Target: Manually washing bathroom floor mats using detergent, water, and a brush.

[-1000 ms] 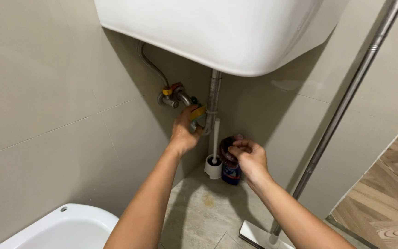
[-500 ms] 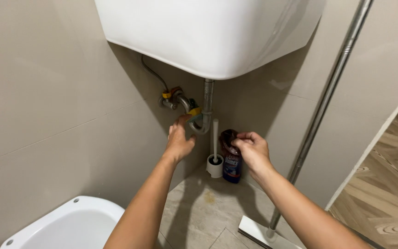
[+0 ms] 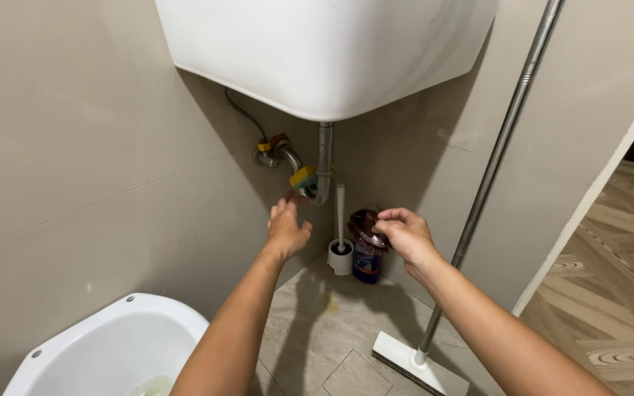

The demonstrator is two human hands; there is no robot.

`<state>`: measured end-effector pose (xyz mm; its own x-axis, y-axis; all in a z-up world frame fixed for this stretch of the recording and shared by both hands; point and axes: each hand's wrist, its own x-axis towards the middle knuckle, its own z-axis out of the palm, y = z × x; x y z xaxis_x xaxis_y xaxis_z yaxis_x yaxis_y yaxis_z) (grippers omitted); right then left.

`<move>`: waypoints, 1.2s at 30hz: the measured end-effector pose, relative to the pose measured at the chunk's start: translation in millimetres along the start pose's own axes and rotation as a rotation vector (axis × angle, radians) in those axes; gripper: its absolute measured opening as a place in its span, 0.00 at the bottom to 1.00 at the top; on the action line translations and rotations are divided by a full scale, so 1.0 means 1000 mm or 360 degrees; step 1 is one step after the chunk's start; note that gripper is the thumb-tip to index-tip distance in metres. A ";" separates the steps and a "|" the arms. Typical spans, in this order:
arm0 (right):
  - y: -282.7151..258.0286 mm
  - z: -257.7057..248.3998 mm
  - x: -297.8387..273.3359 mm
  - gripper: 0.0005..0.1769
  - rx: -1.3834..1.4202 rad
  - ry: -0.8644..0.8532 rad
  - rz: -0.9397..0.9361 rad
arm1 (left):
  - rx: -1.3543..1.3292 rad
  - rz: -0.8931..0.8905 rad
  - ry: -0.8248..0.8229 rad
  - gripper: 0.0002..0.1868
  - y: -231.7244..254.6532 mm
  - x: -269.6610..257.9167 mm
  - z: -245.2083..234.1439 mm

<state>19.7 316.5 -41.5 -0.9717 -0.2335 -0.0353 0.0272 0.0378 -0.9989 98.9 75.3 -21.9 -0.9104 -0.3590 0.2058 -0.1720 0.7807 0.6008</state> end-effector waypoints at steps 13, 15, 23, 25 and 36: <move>0.012 -0.014 0.008 0.17 -0.0015 -0.0058 0.0056 | 0.0039 0.0006 0.0066 0.29 -0.018 -0.016 0.016; 0.006 -0.014 0.007 0.17 -0.0025 -0.0073 0.0052 | -0.0006 0.0037 0.0091 0.28 -0.018 -0.021 0.014; 0.001 0.012 0.001 0.17 0.0199 -0.0302 -0.0077 | -0.0069 0.0109 0.0244 0.24 -0.006 -0.039 -0.005; -0.004 0.026 -0.006 0.16 0.0248 -0.0369 -0.0130 | -0.0083 0.0178 0.0356 0.23 -0.003 -0.048 -0.016; -0.094 0.128 -0.105 0.15 0.0586 -0.0769 -0.0337 | -0.0392 0.0380 0.1266 0.08 0.032 -0.061 -0.173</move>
<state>149.6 213.5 51.9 -0.7520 -0.6141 0.2397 0.0087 -0.3729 -0.9278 214.0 34.0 118.6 -0.3621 -0.5228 0.7717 0.1601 0.7807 0.6040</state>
